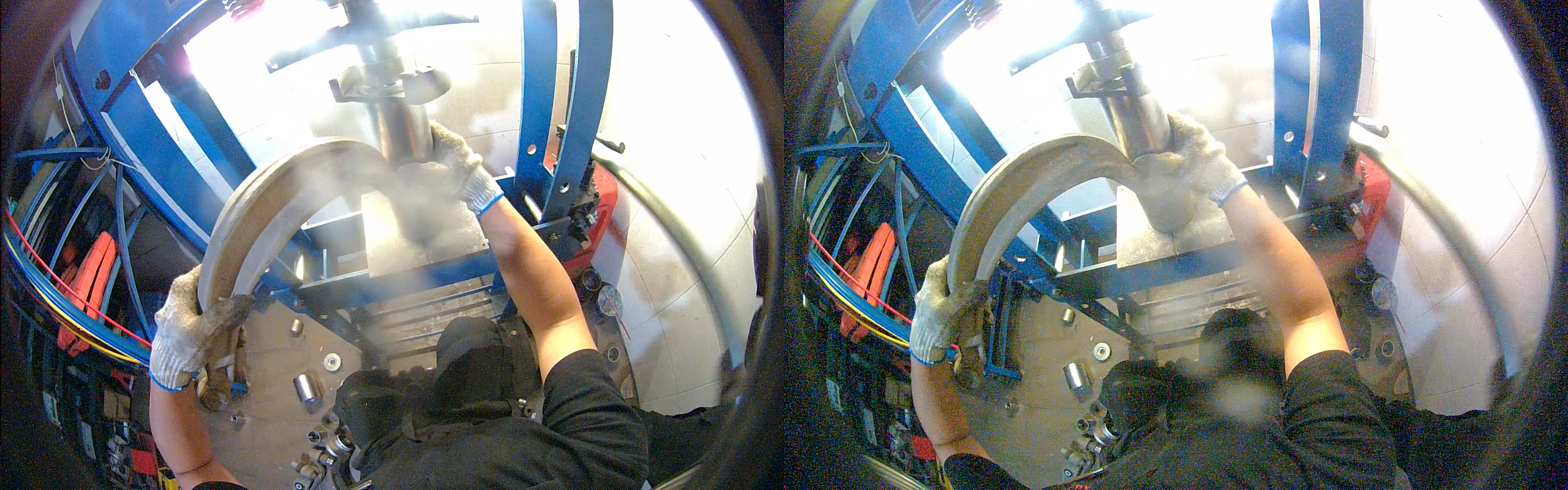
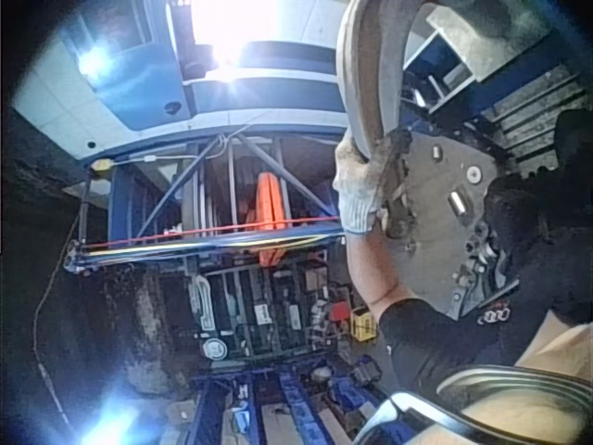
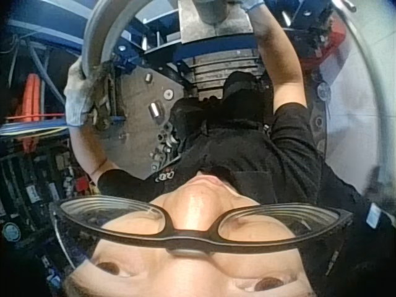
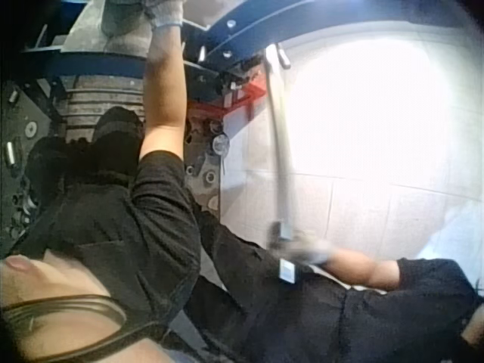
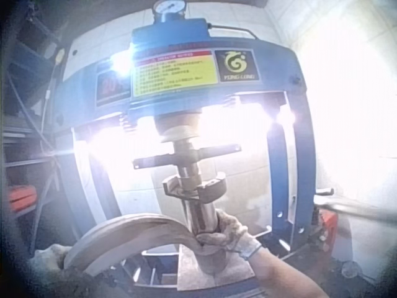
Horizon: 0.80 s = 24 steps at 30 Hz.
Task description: The person uses a hydraulic press to install a cylindrical bushing into a curved metal control arm. After pressing, they remove the part and use a small metal tool to scrape and clean the bushing seating area on the control arm.
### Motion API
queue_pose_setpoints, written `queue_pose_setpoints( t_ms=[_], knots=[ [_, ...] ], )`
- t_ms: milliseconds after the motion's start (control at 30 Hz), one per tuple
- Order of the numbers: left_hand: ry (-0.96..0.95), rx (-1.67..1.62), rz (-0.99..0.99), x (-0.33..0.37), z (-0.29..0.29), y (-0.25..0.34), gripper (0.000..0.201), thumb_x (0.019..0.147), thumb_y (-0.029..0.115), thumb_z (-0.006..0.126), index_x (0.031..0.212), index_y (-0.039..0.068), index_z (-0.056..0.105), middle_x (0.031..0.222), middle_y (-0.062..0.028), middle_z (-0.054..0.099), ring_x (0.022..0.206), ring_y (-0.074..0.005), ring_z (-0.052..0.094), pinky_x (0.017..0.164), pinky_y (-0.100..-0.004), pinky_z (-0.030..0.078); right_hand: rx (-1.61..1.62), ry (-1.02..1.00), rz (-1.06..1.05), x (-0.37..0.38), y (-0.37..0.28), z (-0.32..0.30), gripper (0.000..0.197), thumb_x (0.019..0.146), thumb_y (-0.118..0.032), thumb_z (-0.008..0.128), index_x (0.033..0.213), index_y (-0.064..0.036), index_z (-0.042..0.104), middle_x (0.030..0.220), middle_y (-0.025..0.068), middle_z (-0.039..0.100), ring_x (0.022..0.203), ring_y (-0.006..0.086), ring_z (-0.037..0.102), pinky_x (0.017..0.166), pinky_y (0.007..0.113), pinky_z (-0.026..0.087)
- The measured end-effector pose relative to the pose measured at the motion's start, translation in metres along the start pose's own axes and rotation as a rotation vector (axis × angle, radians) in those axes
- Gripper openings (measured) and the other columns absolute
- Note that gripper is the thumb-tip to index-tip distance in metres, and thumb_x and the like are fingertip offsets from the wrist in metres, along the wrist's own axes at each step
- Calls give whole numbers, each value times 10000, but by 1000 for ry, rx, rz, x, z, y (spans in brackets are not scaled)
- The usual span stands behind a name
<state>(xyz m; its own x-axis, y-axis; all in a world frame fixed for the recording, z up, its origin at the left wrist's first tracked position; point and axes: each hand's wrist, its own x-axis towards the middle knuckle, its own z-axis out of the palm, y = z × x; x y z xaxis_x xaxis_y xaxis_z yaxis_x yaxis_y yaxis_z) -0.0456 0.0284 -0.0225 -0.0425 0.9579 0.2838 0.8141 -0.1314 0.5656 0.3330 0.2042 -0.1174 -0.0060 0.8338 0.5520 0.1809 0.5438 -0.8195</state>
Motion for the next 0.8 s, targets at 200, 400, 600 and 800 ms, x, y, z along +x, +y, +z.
queue_pose_setpoints(
  t_ms=[200,400,600,800],
  knots=[
    [21,130,27,-3,-1,4,728,742,417,873,1284,16,599,1092,-188,717,988,-211,701,875,-367,558,12,1,-56,2,11,-1,869,573,-475,932,1269,-64,613,1181,183,653,1124,276,640,958,341,526],
    [-26,113,7,-1,-2,11,731,740,406,867,1294,14,595,1063,-181,725,939,-202,711,859,-365,561,-17,17,-10,3,14,-2,843,580,-453,929,1257,-58,620,1147,170,667,1098,269,652,936,346,533],
    [8,97,18,-3,-1,12,698,736,370,861,1284,18,609,1034,-174,730,901,-201,715,823,-362,568,46,-24,-146,2,20,-5,735,650,-367,908,1247,-48,621,1134,145,683,1066,234,664,901,346,546],
    [-50,70,-32,-3,-3,16,693,743,364,856,1285,12,604,1033,-171,730,903,-203,713,811,-359,572,-7,-23,-166,3,21,-5,729,673,-364,905,1258,-38,617,1128,149,696,1053,224,672,910,343,552]
  ],
)
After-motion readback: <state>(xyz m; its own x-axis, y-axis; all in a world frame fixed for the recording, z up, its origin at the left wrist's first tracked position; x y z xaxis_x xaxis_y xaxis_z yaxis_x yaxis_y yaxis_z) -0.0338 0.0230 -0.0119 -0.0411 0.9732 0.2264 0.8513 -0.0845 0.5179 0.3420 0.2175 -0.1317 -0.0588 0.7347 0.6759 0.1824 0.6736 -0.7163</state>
